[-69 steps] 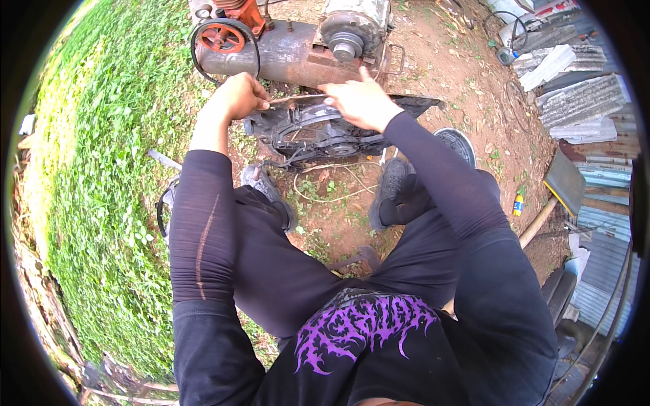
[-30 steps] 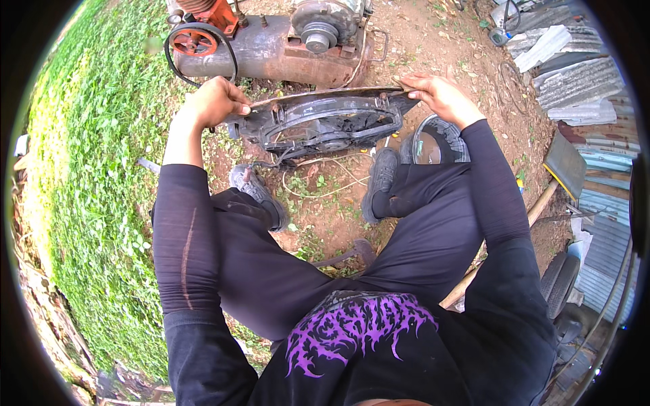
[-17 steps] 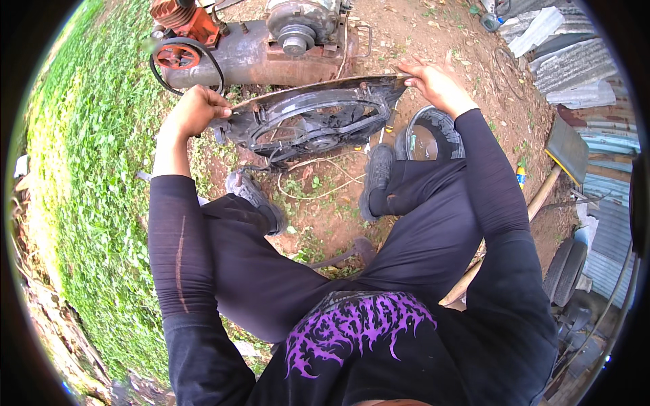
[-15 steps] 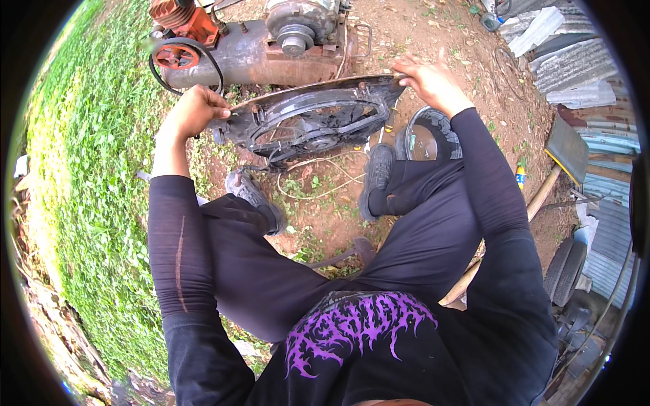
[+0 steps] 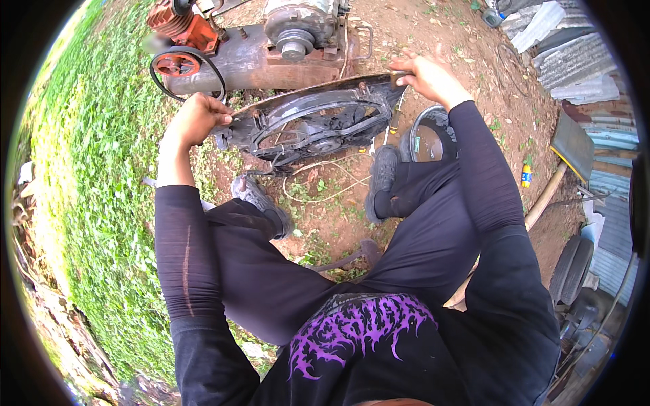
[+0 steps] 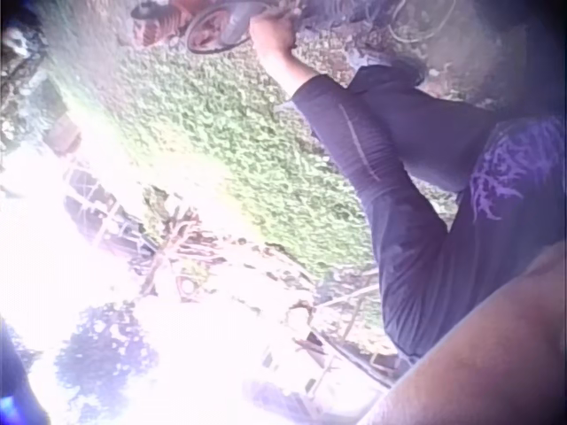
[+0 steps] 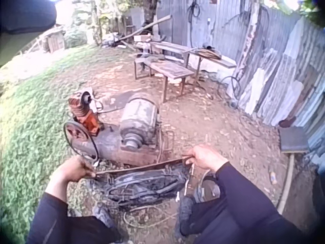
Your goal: The person removes a metal mesh and a fan blade assembly from a motor housing, cleans the interior and parts with a brush and water from a bucket, and then reattaches the mesh.
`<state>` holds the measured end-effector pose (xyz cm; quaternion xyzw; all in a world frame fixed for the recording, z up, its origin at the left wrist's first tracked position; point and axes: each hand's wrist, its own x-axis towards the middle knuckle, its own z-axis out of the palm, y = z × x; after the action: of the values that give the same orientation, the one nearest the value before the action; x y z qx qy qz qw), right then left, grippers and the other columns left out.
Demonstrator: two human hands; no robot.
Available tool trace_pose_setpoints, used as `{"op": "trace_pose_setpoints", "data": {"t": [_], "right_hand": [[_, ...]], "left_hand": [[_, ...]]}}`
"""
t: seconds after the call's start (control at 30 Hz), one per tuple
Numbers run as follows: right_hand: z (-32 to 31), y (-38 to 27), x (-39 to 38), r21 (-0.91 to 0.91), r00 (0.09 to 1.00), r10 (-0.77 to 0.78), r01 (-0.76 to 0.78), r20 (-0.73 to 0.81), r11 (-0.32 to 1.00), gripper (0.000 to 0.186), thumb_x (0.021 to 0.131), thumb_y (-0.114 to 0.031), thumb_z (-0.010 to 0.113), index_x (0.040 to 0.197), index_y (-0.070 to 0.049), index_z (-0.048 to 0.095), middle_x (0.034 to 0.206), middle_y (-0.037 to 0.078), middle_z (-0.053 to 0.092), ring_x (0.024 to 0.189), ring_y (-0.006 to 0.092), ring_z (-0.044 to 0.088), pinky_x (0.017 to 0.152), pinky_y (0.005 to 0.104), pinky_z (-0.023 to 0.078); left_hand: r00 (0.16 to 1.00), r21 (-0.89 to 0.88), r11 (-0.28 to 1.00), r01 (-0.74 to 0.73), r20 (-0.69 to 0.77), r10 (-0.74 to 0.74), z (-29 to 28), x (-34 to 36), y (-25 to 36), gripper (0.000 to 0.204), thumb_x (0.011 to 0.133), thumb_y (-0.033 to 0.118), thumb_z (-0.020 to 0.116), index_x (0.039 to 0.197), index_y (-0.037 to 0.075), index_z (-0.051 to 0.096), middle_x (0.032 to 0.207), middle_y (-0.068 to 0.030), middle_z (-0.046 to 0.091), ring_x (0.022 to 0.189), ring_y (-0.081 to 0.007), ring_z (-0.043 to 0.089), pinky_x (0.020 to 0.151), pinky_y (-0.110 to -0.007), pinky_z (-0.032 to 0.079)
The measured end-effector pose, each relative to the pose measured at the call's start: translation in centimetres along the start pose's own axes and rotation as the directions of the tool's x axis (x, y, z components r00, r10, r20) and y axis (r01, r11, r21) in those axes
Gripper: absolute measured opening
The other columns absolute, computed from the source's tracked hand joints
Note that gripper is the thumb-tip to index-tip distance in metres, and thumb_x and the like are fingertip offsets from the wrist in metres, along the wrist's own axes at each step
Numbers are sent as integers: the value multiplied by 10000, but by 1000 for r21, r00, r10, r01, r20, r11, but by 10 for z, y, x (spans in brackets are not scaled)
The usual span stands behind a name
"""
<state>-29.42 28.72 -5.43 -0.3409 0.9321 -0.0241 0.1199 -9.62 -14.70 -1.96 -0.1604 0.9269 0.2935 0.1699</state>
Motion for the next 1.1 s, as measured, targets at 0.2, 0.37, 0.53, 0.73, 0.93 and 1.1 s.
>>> {"op": "trace_pose_setpoints", "data": {"t": [0.2, 0.37, 0.53, 0.73, 0.93, 1.1], "right_hand": [[20, -29, 19, 5, 975, -208, 209, -77, 978, 397, 1001, -281, 642, 1389, -202, 668, 1463, 10, 633, 1447, 246, 498, 1251, 721, 69], [5, -4, 9, 108, 1000, -9, 10, -10, 994, 372, 1007, -241, 634, 1376, -253, 688, 1473, -28, 624, 1523, 228, 403, 1241, 735, -35], [4, 12, 10, 159, 1000, 9, -7, -8, 987, 404, 951, -400, 706, 1331, -265, 719, 1373, 26, 697, 1276, 241, 655, 1256, 709, 77], [18, -28, 21, 133, 970, -214, 228, -114, 964, 378, 989, -374, 653, 1335, -233, 715, 1377, 30, 694, 1333, 234, 613, 1259, 687, 111], [5, 19, 7, 320, 999, -43, 42, -4, 947, 381, 1013, -313, 641, 1371, -197, 696, 1491, 27, 610, 1497, 236, 443, 1271, 601, 184], [1, -1, 15, 264, 992, -123, 114, 19, 958, 384, 1008, -383, 646, 1359, -241, 707, 1419, 11, 669, 1349, 271, 599, 1186, 500, 400]], "left_hand": [[999, 70, 997, -33, -40, 36, 2, 0, 7, 178, 860, 103, 820, 1006, 1, 812, 730, -56, 715, 671, -119, 595, 680, -339, 501], [998, -37, 998, -42, -53, 40, 4, 0, -12, 180, 857, 99, 817, 1014, 13, 813, 733, -77, 723, 678, -123, 605, 689, -340, 507], [997, 5, 997, -73, -29, 74, 3, -1, -1, 171, 859, 90, 809, 1011, 11, 815, 746, -82, 733, 681, -124, 608, 691, -341, 509], [997, 37, 998, -55, -57, 57, 7, 0, 1, 184, 868, 96, 804, 1026, 2, 809, 754, -81, 734, 696, -132, 615, 708, -353, 515], [997, -5, 999, -51, -59, 51, 7, 0, -3, 164, 865, 86, 809, 1006, 4, 811, 753, -65, 727, 701, -124, 609, 702, -342, 513], [995, -33, 994, -101, -19, 100, 7, 0, -11, 174, 845, 69, 818, 1007, 7, 807, 782, -89, 741, 704, -147, 633, 696, -352, 522]]}}
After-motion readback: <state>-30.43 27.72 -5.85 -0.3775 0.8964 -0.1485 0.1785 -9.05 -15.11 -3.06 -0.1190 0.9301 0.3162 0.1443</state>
